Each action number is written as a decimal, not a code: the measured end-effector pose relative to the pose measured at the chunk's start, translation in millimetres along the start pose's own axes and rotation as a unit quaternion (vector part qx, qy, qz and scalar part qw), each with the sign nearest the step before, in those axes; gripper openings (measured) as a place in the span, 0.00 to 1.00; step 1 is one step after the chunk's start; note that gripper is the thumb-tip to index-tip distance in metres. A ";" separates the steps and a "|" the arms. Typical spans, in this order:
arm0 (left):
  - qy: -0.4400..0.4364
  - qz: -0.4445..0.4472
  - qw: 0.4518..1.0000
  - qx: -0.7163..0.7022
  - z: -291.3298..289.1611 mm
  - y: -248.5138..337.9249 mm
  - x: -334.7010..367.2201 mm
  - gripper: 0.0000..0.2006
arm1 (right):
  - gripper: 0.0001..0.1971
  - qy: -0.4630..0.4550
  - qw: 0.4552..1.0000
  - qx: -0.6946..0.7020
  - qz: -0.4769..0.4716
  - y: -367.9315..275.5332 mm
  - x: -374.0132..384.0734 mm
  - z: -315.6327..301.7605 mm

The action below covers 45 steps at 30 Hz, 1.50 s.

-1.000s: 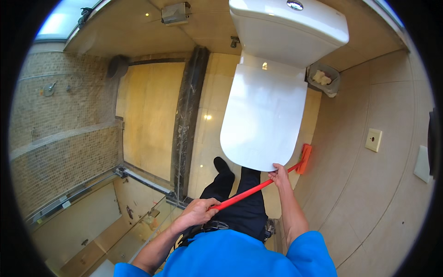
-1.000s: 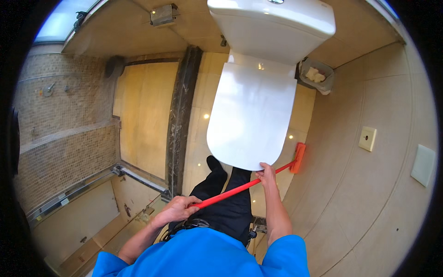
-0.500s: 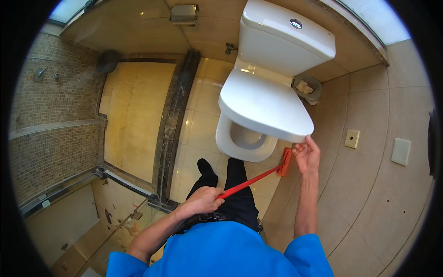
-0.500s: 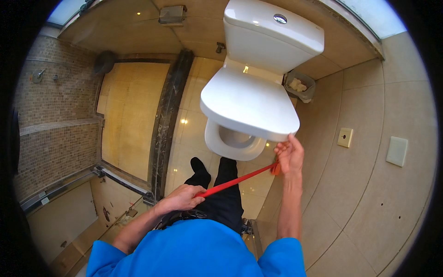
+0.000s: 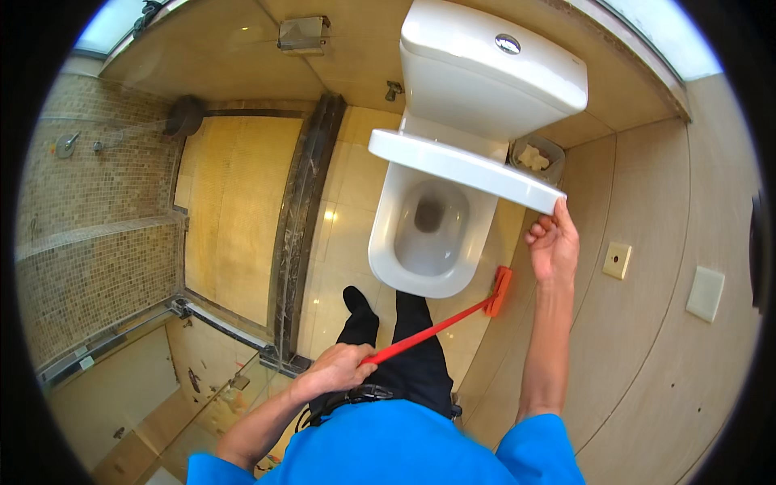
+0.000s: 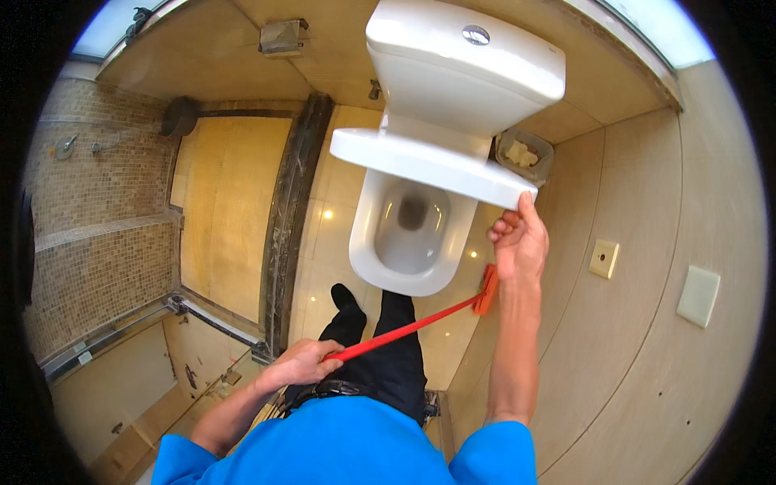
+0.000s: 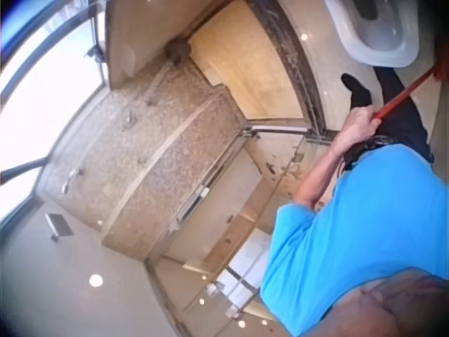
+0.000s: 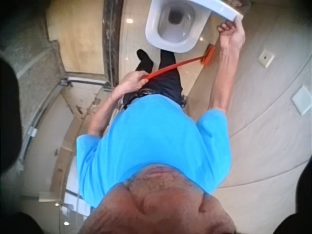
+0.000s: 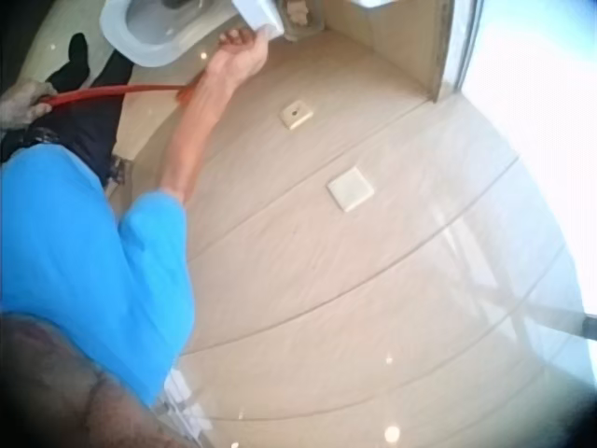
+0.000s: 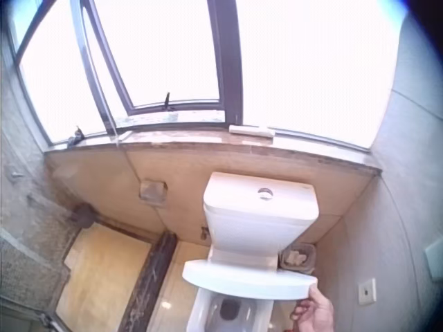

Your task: The person sweeps scattered debris on a tiled bathroom floor using a red broom. They move around the bathtub, sink, and shower area, pushing pieces of paper and other small items toward the center of the room.

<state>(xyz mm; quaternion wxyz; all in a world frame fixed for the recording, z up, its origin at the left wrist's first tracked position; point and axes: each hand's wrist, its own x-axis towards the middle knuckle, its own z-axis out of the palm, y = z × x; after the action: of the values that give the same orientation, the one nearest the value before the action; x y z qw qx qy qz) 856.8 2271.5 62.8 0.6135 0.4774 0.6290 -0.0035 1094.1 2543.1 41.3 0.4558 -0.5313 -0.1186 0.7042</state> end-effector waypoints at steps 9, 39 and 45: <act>-0.002 -0.048 0.999 -0.014 -1.0 14.5 -2.5 0.15 | 0.11 -0.006 1.000 0.012 -0.018 -2.5 3.9 -2.2; 0.014 0.010 1.000 -0.015 5.7 -7.7 -8.5 0.17 | 0.11 -0.022 0.998 0.046 -0.043 51.8 -26.5 -36.3; 0.030 0.023 0.999 -0.014 13.0 -16.2 -13.2 0.18 | 0.09 -0.032 0.998 0.047 -0.028 68.5 -37.0 -54.7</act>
<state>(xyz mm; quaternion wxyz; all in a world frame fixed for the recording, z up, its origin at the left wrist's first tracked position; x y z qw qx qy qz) 854.2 2247.2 60.4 0.6011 0.4830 0.6358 0.0338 1106.4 2459.1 -1.9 0.4960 -0.4832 -0.1143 0.7124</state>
